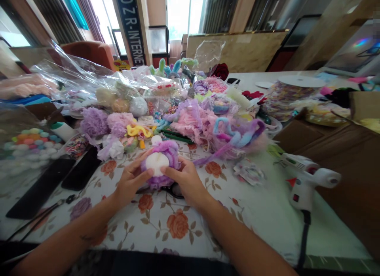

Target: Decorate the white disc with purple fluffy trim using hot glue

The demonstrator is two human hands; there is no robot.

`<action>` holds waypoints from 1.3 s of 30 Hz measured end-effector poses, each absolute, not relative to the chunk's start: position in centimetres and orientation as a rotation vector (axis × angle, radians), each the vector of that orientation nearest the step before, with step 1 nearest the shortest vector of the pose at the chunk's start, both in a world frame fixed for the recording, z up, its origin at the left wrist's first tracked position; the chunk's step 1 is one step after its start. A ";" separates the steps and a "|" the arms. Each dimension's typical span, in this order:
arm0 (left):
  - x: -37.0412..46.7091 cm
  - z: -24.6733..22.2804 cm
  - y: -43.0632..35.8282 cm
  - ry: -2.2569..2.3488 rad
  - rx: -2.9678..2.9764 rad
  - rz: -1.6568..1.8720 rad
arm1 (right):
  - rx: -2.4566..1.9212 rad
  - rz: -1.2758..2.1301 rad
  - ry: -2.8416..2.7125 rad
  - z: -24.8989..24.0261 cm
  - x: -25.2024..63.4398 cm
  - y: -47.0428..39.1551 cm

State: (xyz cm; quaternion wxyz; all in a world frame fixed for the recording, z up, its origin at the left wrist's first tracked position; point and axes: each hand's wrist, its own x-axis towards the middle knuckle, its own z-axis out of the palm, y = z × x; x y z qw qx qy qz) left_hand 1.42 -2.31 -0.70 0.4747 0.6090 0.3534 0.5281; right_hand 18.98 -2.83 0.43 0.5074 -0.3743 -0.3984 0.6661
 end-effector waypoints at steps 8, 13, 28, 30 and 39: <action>1.7 -1.0 -3.0 0.901 1.469 1.258 | -0.946 1.536 -0.941 0.7 19.1 -2.4; 2.1 -1.8 -3.1 0.887 1.398 1.308 | -0.933 1.501 -0.933 0.3 19.0 -2.5; 1.7 -2.3 -3.0 1.004 1.893 1.280 | -0.848 1.492 -0.781 1.2 18.8 -2.2; 1.7 -2.3 -3.0 0.994 1.905 1.285 | -0.849 1.498 -0.784 1.2 18.8 -2.3; 1.6 -2.3 -3.0 0.979 1.818 1.188 | -0.841 1.465 -0.818 1.1 19.1 -2.2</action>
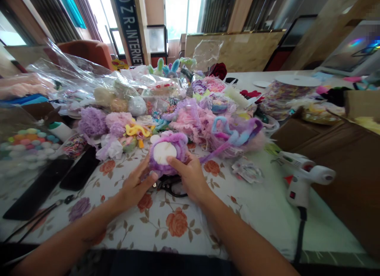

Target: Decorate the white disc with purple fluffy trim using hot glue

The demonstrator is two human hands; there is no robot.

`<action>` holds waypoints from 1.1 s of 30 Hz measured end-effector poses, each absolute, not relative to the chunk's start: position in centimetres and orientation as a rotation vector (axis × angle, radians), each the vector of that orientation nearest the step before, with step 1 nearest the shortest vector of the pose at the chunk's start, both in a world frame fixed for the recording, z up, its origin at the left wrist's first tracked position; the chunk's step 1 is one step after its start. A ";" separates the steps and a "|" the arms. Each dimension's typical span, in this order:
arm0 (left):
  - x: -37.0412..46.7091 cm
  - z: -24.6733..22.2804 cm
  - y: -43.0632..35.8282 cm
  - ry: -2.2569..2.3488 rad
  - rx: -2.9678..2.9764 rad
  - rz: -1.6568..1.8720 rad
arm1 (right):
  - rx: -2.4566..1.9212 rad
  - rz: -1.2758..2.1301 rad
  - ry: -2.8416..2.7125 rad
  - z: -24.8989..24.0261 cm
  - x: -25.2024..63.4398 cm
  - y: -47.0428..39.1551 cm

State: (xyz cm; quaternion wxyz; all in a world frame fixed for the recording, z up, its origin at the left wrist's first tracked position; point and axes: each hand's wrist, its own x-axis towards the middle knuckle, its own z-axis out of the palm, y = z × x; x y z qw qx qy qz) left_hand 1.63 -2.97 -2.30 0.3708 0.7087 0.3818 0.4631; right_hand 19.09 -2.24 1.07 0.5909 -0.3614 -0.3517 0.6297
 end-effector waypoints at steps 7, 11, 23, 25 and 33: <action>0.0 -0.6 -1.2 0.858 1.791 1.190 | -0.942 1.622 -0.969 1.5 20.4 -1.8; -0.7 -0.3 -0.6 0.774 1.846 1.072 | -0.922 1.694 -1.113 1.4 21.1 -1.6; -0.6 -1.3 -0.6 0.786 1.935 1.044 | -0.969 1.651 -1.180 1.0 21.4 -1.7; -0.5 -1.2 -0.6 0.782 1.935 1.047 | -0.977 1.647 -1.175 0.9 21.4 -1.7; -0.5 -0.7 -0.5 0.799 1.929 1.110 | -0.963 1.635 -1.181 1.0 21.3 -1.5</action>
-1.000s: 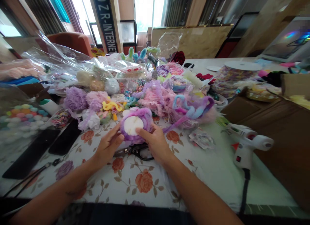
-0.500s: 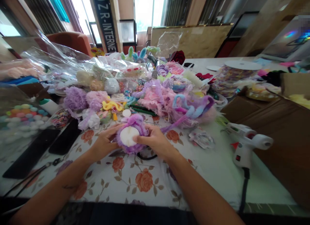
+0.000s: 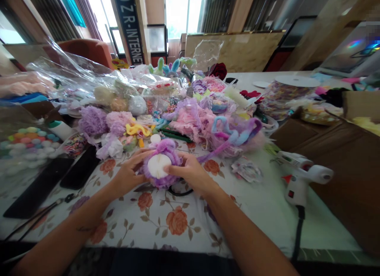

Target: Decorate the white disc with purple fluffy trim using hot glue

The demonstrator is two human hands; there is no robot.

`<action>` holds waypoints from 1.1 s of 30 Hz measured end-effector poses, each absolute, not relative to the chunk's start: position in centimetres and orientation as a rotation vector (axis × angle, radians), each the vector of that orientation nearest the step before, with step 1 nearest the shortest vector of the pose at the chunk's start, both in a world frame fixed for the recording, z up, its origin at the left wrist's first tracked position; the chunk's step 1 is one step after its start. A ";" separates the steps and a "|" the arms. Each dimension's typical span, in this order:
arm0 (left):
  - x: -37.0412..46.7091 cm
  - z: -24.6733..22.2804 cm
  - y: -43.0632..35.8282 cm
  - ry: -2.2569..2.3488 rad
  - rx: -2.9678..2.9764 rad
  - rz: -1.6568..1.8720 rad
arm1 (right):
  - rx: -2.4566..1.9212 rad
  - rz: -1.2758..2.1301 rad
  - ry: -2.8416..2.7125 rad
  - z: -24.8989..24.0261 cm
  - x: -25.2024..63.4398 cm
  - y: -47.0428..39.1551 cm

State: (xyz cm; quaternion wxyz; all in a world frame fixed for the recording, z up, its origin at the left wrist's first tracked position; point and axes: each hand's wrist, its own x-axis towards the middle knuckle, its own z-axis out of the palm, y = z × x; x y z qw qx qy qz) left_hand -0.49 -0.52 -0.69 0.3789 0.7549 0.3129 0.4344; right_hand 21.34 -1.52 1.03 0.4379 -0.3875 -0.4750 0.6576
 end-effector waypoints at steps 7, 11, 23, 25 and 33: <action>-0.2 -0.8 -0.7 0.775 1.875 1.087 | -0.927 1.677 -1.184 1.3 21.2 -1.7; 0.0 -0.8 -1.0 0.803 1.851 1.090 | -0.946 1.663 -1.180 1.4 21.2 -1.7; 0.2 -0.7 -0.9 0.861 1.870 1.179 | -0.970 1.607 -1.151 0.6 21.1 -1.4; 0.1 -0.8 -0.9 0.842 1.884 1.150 | -0.967 1.610 -1.165 0.6 21.2 -1.5; 0.2 -1.3 -0.9 0.869 1.887 1.212 | -0.960 1.600 -1.135 0.6 21.0 -1.4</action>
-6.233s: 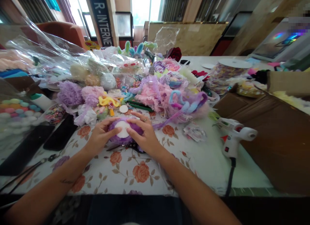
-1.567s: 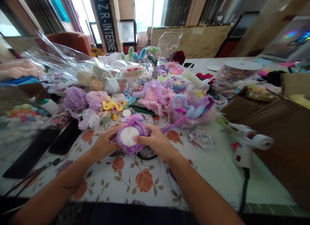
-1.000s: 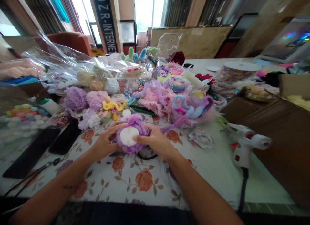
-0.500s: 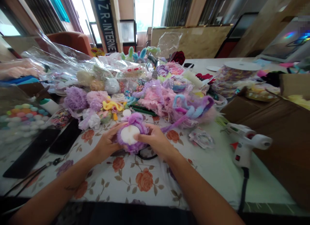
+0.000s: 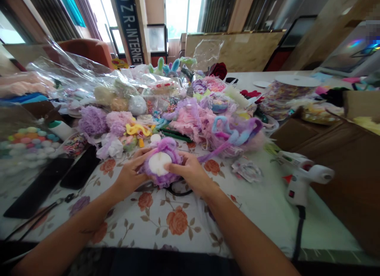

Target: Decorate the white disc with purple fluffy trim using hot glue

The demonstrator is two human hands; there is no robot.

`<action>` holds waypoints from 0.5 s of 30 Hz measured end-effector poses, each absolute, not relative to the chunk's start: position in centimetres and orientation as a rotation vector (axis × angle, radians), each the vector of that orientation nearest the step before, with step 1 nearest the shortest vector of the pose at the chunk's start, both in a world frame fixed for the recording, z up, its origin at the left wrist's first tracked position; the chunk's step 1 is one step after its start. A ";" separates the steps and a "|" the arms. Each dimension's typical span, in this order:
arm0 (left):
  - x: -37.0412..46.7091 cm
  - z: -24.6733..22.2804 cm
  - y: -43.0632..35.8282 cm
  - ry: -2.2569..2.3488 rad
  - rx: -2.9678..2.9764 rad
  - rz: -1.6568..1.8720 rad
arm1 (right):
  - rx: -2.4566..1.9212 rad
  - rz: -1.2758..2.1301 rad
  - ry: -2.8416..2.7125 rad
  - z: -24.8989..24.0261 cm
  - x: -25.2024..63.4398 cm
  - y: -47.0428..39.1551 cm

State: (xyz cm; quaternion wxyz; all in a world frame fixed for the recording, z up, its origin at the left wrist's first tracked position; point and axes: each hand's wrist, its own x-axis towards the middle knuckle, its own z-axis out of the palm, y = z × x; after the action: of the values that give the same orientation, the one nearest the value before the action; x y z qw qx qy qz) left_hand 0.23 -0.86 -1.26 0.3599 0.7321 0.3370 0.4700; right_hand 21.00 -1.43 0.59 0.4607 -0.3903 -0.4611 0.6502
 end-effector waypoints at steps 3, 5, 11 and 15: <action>0.4 -1.2 -1.0 0.888 1.883 1.312 | -0.951 1.597 -1.099 0.8 20.7 -1.5; 0.5 -1.2 -1.1 0.891 1.877 1.351 | -0.947 1.606 -1.072 0.9 20.5 -1.6; 0.5 -1.4 -1.2 0.906 1.940 1.315 | -0.989 1.615 -1.022 0.6 20.4 -1.8; 0.5 -1.5 -1.2 0.903 1.928 1.288 | -0.989 1.620 -1.004 0.5 20.3 -1.8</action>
State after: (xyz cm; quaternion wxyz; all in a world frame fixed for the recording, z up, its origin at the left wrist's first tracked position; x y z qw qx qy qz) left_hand 0.50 -1.18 -1.50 0.3209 0.7338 0.3436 0.4903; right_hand 20.34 -1.80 0.55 0.4769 -0.4048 -0.4109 0.6632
